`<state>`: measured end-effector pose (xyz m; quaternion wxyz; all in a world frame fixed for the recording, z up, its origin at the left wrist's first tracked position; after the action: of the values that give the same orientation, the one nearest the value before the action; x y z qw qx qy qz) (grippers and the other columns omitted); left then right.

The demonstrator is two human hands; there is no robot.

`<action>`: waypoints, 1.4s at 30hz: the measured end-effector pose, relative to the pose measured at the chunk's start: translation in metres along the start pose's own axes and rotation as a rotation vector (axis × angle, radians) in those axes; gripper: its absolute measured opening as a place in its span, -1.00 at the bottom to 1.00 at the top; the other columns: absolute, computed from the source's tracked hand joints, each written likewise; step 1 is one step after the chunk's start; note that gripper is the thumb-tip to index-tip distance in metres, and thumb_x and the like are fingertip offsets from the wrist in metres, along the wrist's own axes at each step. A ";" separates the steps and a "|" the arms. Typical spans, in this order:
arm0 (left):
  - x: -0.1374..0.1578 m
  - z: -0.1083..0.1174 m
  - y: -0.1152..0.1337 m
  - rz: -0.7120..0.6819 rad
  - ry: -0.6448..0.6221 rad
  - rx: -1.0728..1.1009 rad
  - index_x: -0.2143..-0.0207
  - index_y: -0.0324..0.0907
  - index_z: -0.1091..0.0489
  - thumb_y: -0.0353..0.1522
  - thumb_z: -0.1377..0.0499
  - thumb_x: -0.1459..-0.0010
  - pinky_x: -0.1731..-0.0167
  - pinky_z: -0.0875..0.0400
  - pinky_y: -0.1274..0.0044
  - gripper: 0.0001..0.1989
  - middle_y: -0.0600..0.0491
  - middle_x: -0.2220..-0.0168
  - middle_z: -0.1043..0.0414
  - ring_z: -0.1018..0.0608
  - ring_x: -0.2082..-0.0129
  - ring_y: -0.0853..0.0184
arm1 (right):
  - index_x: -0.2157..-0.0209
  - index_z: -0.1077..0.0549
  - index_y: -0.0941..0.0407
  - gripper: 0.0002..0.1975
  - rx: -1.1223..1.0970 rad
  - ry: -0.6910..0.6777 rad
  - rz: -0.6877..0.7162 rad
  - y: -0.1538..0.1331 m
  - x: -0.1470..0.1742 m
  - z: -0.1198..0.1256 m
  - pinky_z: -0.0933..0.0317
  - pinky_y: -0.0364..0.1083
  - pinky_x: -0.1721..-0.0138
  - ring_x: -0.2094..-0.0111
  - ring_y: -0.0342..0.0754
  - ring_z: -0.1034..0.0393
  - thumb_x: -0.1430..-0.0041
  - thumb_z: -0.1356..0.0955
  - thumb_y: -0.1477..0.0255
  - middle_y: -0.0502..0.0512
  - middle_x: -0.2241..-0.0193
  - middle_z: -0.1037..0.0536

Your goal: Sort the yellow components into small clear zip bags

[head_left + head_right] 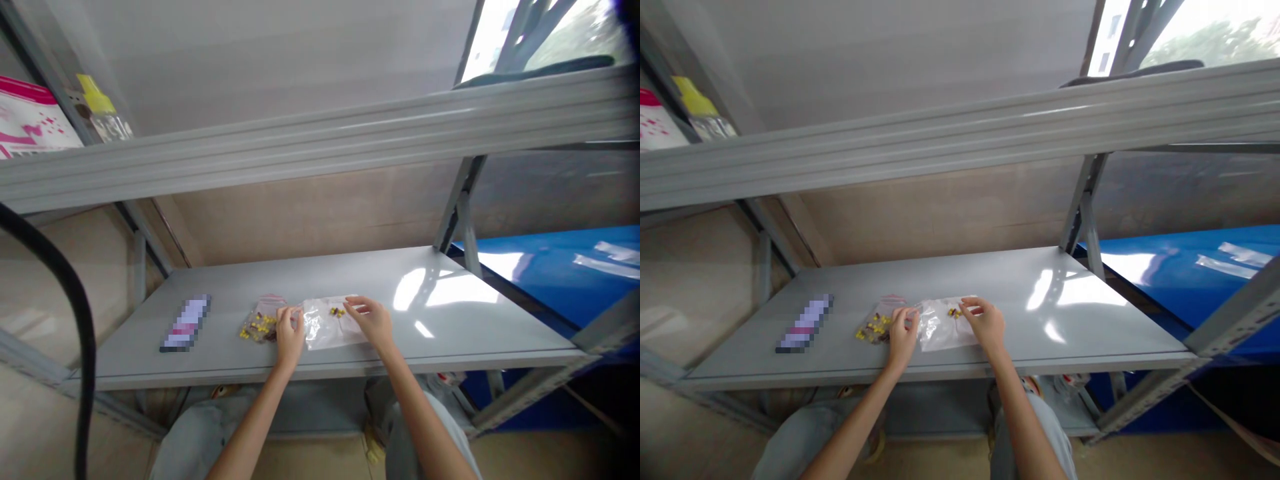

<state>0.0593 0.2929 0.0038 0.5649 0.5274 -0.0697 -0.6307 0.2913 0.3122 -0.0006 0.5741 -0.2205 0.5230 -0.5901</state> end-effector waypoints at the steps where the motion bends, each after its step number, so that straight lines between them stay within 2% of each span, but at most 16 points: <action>1: 0.000 -0.001 0.000 -0.012 -0.012 -0.017 0.31 -0.20 -0.37 -0.32 -0.05 -0.15 0.28 -0.38 0.46 -0.84 -0.02 0.30 -0.32 -0.43 0.30 0.29 | 0.35 -0.55 0.03 -0.73 0.075 0.026 -0.005 0.005 -0.001 0.005 -0.29 -0.08 0.41 0.44 -0.01 -0.48 0.02 -0.34 0.17 0.04 0.40 -0.60; 4: -0.002 -0.003 -0.001 -0.029 -0.042 -0.061 0.32 -0.19 -0.37 -0.35 -0.04 -0.14 0.21 -0.36 0.40 -0.85 -0.01 0.30 -0.32 -0.42 0.29 0.27 | 0.30 -0.53 0.02 -0.72 0.150 0.032 0.017 0.015 -0.001 0.012 -0.28 -0.08 0.38 0.39 0.00 -0.48 -0.01 -0.32 0.20 0.05 0.36 -0.60; 7: -0.004 -0.004 -0.003 -0.025 -0.059 -0.081 0.33 -0.18 -0.36 -0.40 0.00 -0.14 0.15 -0.34 0.35 -0.85 -0.02 0.30 -0.33 -0.42 0.21 0.23 | 0.29 -0.53 0.06 -0.72 0.152 -0.037 0.081 0.019 0.000 0.009 -0.27 -0.06 0.29 0.32 0.01 -0.46 0.01 -0.33 0.22 0.10 0.30 -0.59; 10: -0.004 0.003 0.004 -0.026 0.022 -0.131 0.11 -0.20 -0.29 -0.43 -0.02 -0.10 0.06 -0.29 0.28 -0.73 -0.08 0.16 -0.32 -0.39 0.09 0.18 | 0.32 -0.54 0.04 -0.77 0.238 -0.131 0.121 0.022 0.002 0.002 -0.23 -0.05 0.21 0.25 0.02 -0.45 0.02 -0.36 0.26 0.10 0.27 -0.58; 12: 0.001 0.008 0.018 -0.092 0.054 -0.182 -0.03 -0.22 -0.19 -0.44 -0.03 -0.09 -0.02 -0.22 0.25 -0.59 -0.13 0.04 -0.27 -0.32 -0.02 0.15 | 0.31 -0.54 0.03 -0.80 0.310 -0.164 0.131 0.025 0.003 0.000 -0.19 -0.05 0.15 0.17 0.03 -0.43 0.00 -0.36 0.31 0.08 0.21 -0.57; 14: 0.011 0.003 0.034 -0.211 -0.061 -0.228 -0.06 -0.20 -0.18 -0.45 0.00 -0.12 -0.06 -0.19 0.26 -0.59 -0.12 -0.01 -0.26 -0.30 -0.07 0.17 | 0.28 -0.53 0.04 -0.80 0.368 -0.175 0.138 0.026 0.004 -0.001 -0.15 -0.06 0.11 0.10 0.03 -0.40 -0.02 -0.35 0.35 0.07 0.16 -0.55; 17: 0.034 -0.014 0.043 -0.318 -0.338 -0.304 -0.03 -0.14 -0.26 -0.43 0.05 -0.18 -0.06 -0.22 0.28 -0.64 -0.08 -0.04 -0.32 -0.32 -0.08 0.19 | 0.23 -0.52 0.04 -0.78 0.437 -0.171 0.141 0.026 0.004 0.000 -0.10 -0.06 0.11 0.08 0.01 -0.38 -0.06 -0.33 0.39 0.08 0.13 -0.54; 19: 0.046 -0.021 0.037 -0.301 -0.437 -0.371 -0.06 -0.13 -0.26 -0.38 0.05 -0.20 -0.08 -0.21 0.27 -0.63 -0.08 -0.08 -0.30 -0.30 -0.12 0.16 | 0.23 -0.52 0.04 -0.79 0.475 -0.154 0.141 0.025 0.004 0.002 -0.09 -0.06 0.13 0.08 0.01 -0.38 -0.07 -0.31 0.41 0.09 0.12 -0.54; 23: 0.051 -0.027 0.020 -0.255 -0.505 -0.474 -0.11 -0.12 -0.21 -0.28 0.09 -0.24 -0.14 -0.12 0.23 -0.59 -0.08 -0.17 -0.20 -0.22 -0.19 0.14 | 0.25 -0.52 0.04 -0.79 0.531 -0.105 0.155 0.026 0.004 0.003 -0.07 -0.05 0.14 0.08 0.02 -0.36 -0.11 -0.27 0.43 0.10 0.12 -0.53; 30: 0.022 -0.030 0.005 -0.299 -0.596 -0.576 -0.05 -0.19 -0.27 -0.25 0.08 -0.23 -0.20 0.10 0.17 -0.60 -0.13 -0.17 -0.18 -0.19 -0.20 0.14 | 0.19 -0.50 0.02 -0.76 0.501 -0.098 0.110 0.036 0.005 0.005 -0.08 -0.06 0.16 0.05 0.02 -0.34 -0.12 -0.27 0.43 0.08 0.09 -0.51; 35: 0.004 -0.025 -0.023 -0.198 -0.622 -0.626 -0.09 -0.21 -0.22 -0.15 0.05 -0.20 -0.22 0.25 0.14 -0.52 -0.12 -0.22 -0.09 -0.07 -0.25 0.12 | 0.22 -0.52 0.01 -0.76 0.460 -0.113 0.122 0.038 0.007 0.005 -0.10 -0.05 0.16 0.07 0.02 -0.34 -0.14 -0.25 0.43 0.09 0.10 -0.51; 38: -0.005 -0.019 -0.035 -0.161 -0.626 -0.643 -0.09 -0.19 -0.21 -0.15 0.07 -0.21 -0.22 0.26 0.14 -0.53 -0.10 -0.23 -0.08 -0.06 -0.25 0.14 | 0.19 -0.52 0.01 -0.74 0.467 -0.146 0.124 0.040 0.008 0.003 -0.10 -0.03 0.15 0.05 0.03 -0.33 -0.15 -0.24 0.45 0.10 0.07 -0.49; 42: -0.011 -0.011 -0.037 -0.174 -0.638 -0.620 -0.05 -0.15 -0.24 -0.18 0.07 -0.22 -0.22 0.21 0.17 -0.58 -0.07 -0.21 -0.13 -0.11 -0.24 0.17 | 0.17 -0.51 0.01 -0.73 0.465 -0.156 0.122 0.040 0.010 0.002 -0.08 -0.01 0.12 0.03 0.03 -0.31 -0.15 -0.24 0.46 0.12 0.04 -0.48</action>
<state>0.0413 0.3197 -0.0199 0.5913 0.1166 -0.0037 -0.7980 0.3078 0.3102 -0.0380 0.6825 -0.0955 0.3396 -0.6401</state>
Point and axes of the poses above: each hand's wrist, its own x-axis away from the middle knuckle, its own z-axis out of the back of the hand, y = z × x, the point moved 7 cm from there along -x, towards the middle knuckle
